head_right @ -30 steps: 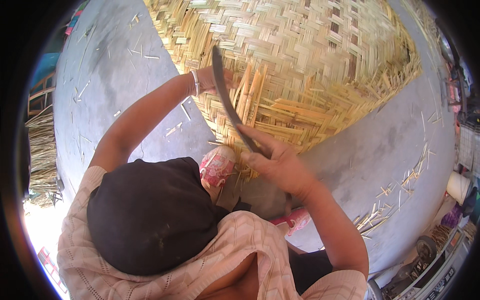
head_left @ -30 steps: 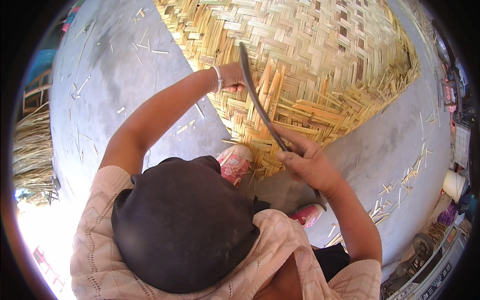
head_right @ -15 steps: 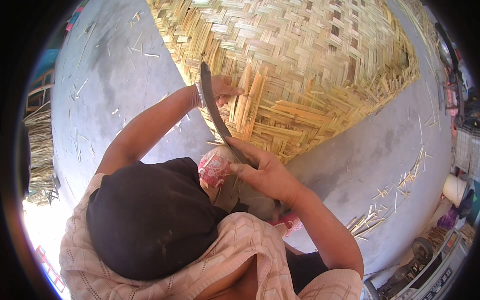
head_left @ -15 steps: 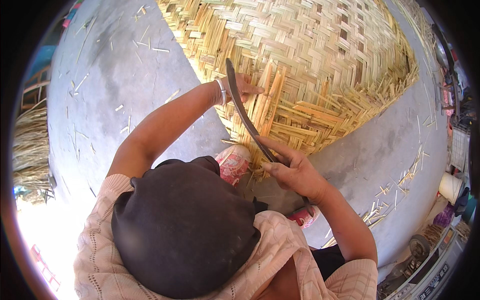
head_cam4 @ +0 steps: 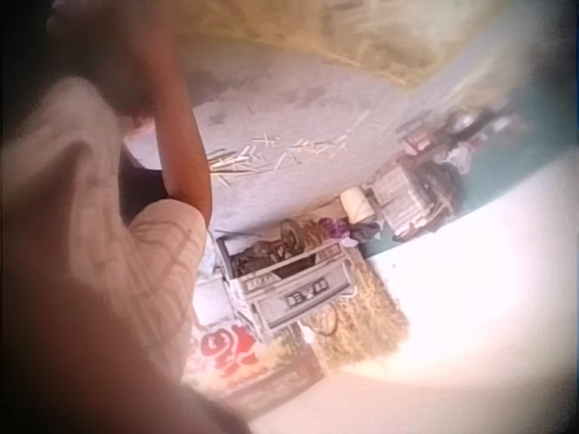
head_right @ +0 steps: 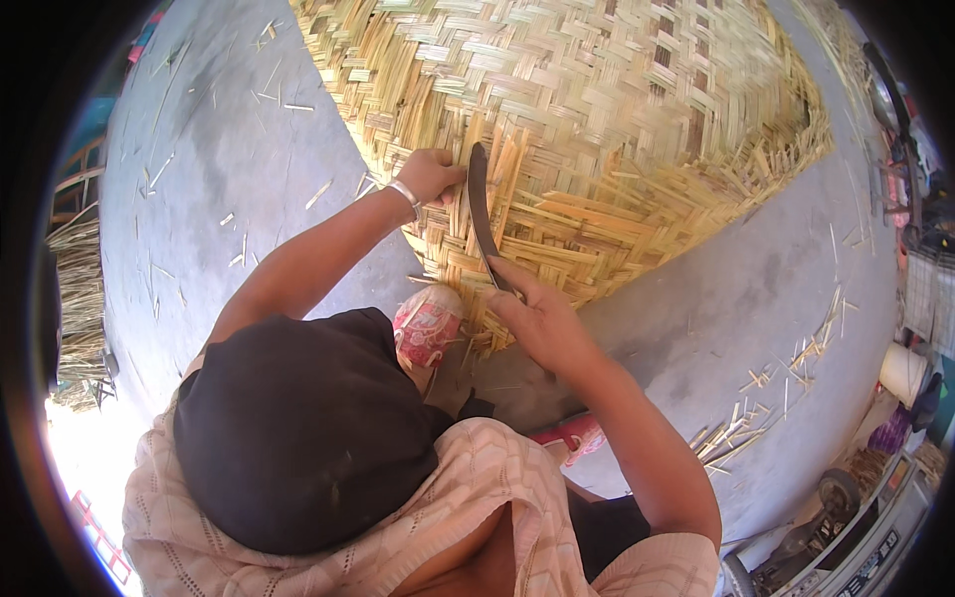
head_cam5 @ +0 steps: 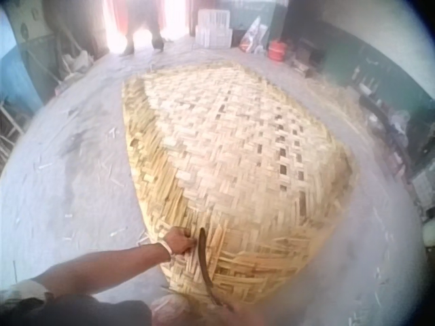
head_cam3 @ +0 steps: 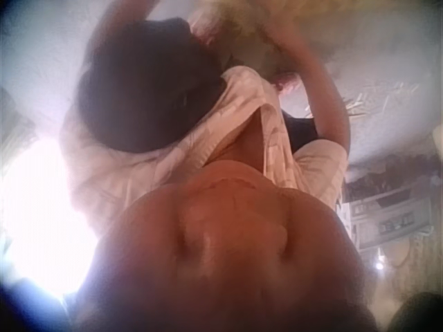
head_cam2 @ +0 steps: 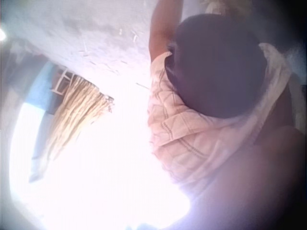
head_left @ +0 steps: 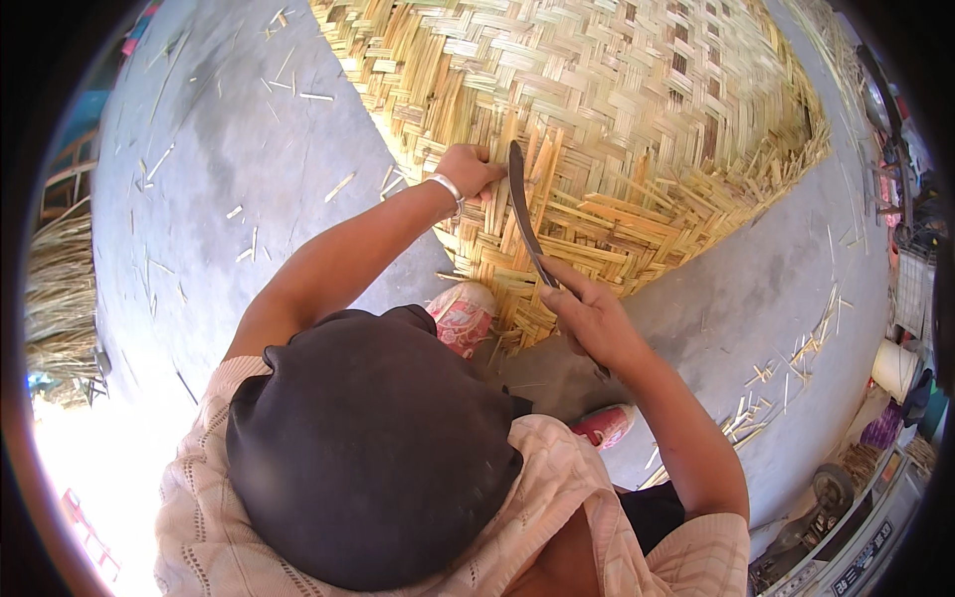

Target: The person uses a curved knife to trim the edges of a large woven mat on the floor. They repeatedly tap and cut along the perimeter to remove loose strands and even the edge.

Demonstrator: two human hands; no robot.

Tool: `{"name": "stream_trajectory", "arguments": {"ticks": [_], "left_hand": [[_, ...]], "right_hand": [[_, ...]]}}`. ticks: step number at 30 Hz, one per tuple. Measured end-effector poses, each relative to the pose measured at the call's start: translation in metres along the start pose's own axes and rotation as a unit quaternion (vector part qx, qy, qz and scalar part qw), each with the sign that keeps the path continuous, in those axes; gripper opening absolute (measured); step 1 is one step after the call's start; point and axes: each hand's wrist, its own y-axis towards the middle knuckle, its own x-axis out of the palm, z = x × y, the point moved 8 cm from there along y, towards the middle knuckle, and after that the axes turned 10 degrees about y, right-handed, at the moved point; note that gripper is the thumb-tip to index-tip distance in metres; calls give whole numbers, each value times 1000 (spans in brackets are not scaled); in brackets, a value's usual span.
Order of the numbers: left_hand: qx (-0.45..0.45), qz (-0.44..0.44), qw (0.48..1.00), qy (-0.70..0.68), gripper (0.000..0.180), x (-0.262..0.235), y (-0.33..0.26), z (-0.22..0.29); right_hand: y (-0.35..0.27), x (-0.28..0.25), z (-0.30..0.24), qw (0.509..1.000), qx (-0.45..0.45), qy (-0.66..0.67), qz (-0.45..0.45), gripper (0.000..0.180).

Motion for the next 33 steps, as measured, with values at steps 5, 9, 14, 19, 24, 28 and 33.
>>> {"name": "stream_trajectory", "arguments": {"ticks": [5, 9, 14, 19, 24, 28, 33], "left_hand": [[55, -11, 994, -93, 23, -5, -14, -2], [41, -96, 979, -177, 23, 1, -14, -4], [41, -146, 968, -202, 25, -4, -8, 3], [57, -142, 977, -151, 31, -8, -3, 6], [32, -77, 995, -53, 34, -10, 2, 6], [-18, -78, 996, -36, 31, -9, 3, 9], [-81, -83, 993, -14, 28, -8, 0, 13]], "right_hand": [[32, -7, -9, 955, -225, -173, 83, 49], [40, -10, -4, 969, -135, -199, 61, 49], [26, -18, -12, 991, 63, -114, 23, 51], [36, 8, -17, 978, -14, -194, 79, 50], [42, 18, 8, 934, 33, -325, 146, 55], [58, 17, 7, 918, 24, -352, 182, 55], [63, 15, 10, 912, 25, -369, 179, 56]]}}
